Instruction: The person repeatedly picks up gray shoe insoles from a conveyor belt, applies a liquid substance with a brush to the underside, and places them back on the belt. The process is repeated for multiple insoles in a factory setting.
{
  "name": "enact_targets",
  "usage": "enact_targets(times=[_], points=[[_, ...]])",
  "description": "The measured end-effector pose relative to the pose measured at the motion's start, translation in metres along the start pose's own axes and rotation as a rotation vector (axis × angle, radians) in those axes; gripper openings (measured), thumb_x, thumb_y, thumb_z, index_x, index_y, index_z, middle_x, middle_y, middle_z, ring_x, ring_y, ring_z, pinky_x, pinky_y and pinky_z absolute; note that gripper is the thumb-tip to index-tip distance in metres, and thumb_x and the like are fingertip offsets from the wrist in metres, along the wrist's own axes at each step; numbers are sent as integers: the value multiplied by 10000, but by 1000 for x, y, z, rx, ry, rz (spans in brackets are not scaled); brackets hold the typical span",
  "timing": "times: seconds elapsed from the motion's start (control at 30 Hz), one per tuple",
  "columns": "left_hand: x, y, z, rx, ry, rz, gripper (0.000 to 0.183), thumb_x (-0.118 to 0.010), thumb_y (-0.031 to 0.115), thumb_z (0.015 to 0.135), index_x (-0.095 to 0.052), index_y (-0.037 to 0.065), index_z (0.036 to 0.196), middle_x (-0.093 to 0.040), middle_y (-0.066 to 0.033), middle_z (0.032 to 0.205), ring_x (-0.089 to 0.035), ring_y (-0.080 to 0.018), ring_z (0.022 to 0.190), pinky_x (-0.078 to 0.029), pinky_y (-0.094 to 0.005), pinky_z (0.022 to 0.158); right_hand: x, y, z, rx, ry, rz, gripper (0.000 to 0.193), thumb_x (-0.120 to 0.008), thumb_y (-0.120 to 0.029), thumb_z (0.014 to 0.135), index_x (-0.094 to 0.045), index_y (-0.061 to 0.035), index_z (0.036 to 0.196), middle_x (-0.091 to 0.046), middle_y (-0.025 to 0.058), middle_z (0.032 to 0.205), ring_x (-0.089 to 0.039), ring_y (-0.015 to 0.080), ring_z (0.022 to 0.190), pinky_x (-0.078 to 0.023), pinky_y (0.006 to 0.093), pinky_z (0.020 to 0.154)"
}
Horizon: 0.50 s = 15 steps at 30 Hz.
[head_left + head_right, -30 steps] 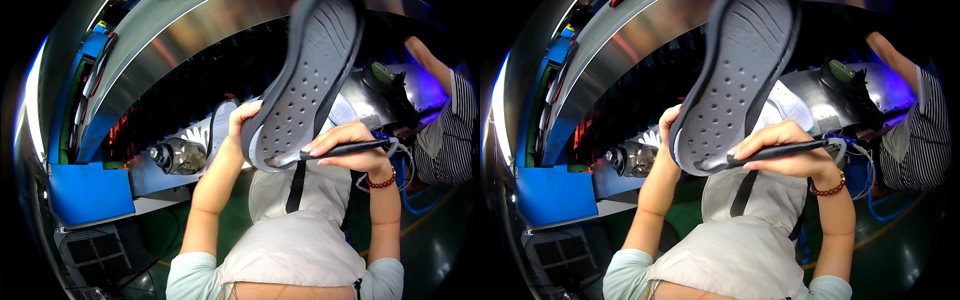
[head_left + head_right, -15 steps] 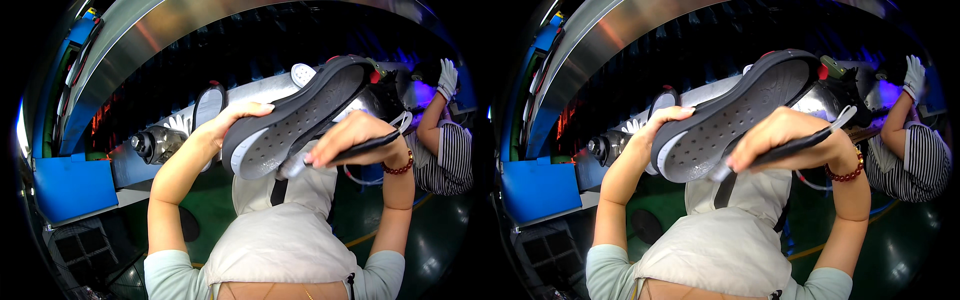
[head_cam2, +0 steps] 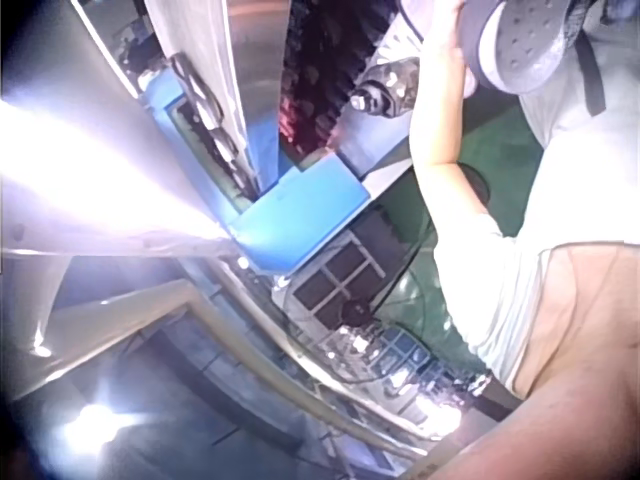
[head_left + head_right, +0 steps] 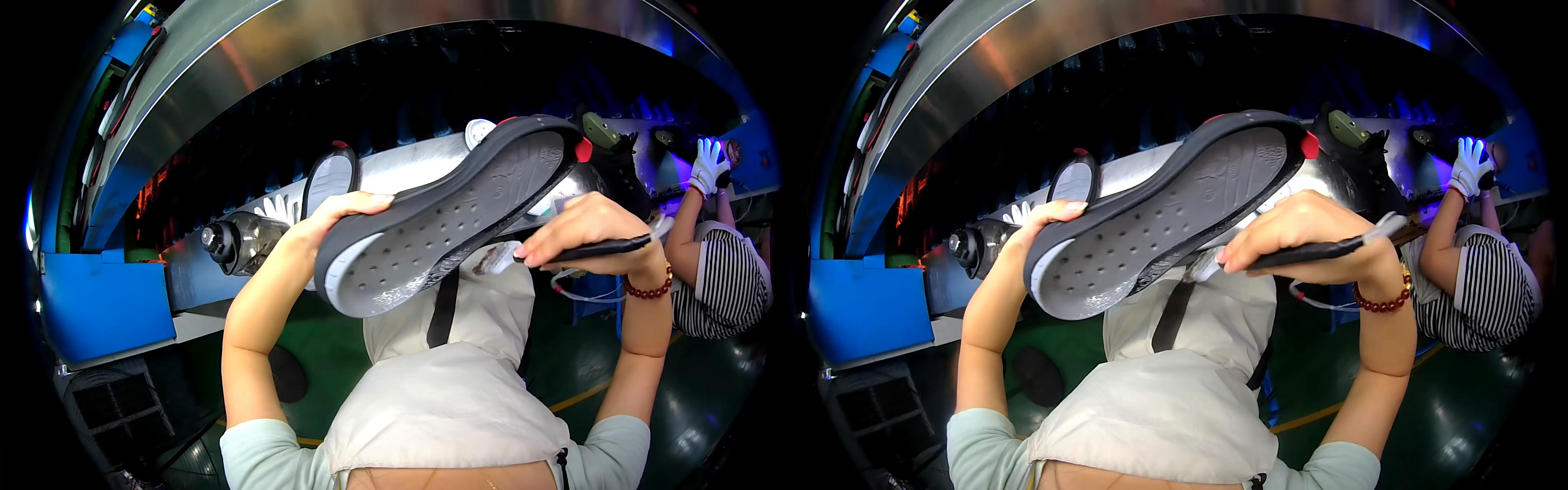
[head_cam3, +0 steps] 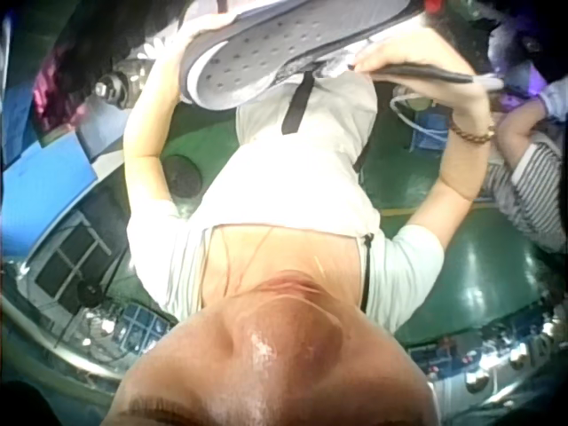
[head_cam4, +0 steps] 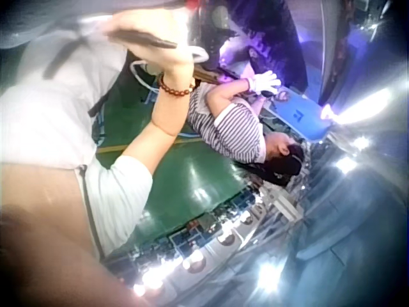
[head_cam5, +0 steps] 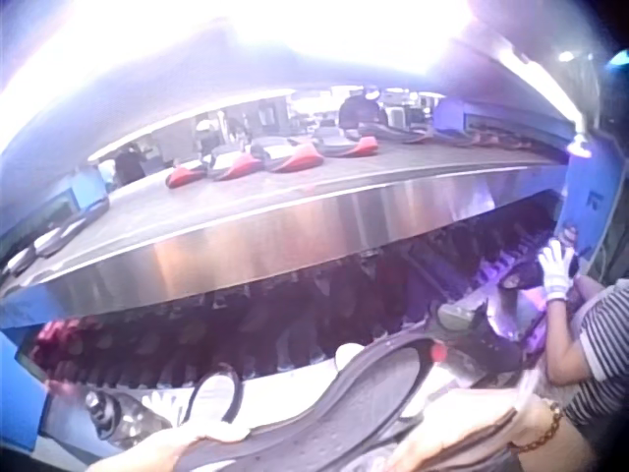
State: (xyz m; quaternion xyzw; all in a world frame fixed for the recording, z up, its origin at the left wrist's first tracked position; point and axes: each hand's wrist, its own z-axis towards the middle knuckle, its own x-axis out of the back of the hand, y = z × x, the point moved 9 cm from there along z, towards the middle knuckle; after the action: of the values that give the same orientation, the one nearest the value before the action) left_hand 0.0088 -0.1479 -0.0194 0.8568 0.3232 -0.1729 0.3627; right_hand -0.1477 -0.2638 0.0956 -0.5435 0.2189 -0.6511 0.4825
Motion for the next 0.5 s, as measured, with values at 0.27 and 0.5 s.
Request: enact_targets(times=[0.27, 0.5], points=[[33, -4, -8, -14, 38, 2, 335, -672, 219, 730, -636, 7, 987, -647, -120, 919, -614, -187, 803, -478, -274, 745, -1, 2, -13, -55, 90, -50, 164, -702, -71, 712, -686, -50, 874, -676, 109, 920, -663, 204, 814, -446, 227, 604], [46, -2, -14, -26, 50, 3, 331, -676, 218, 726, -639, 7, 979, -648, -119, 912, -615, -187, 793, -480, -273, 737, 10, 18, -27, -236, 136, -48, 174, -691, 33, 683, -674, -12, 850, -667, 141, 930, -659, 233, 846, -502, 301, 751]])
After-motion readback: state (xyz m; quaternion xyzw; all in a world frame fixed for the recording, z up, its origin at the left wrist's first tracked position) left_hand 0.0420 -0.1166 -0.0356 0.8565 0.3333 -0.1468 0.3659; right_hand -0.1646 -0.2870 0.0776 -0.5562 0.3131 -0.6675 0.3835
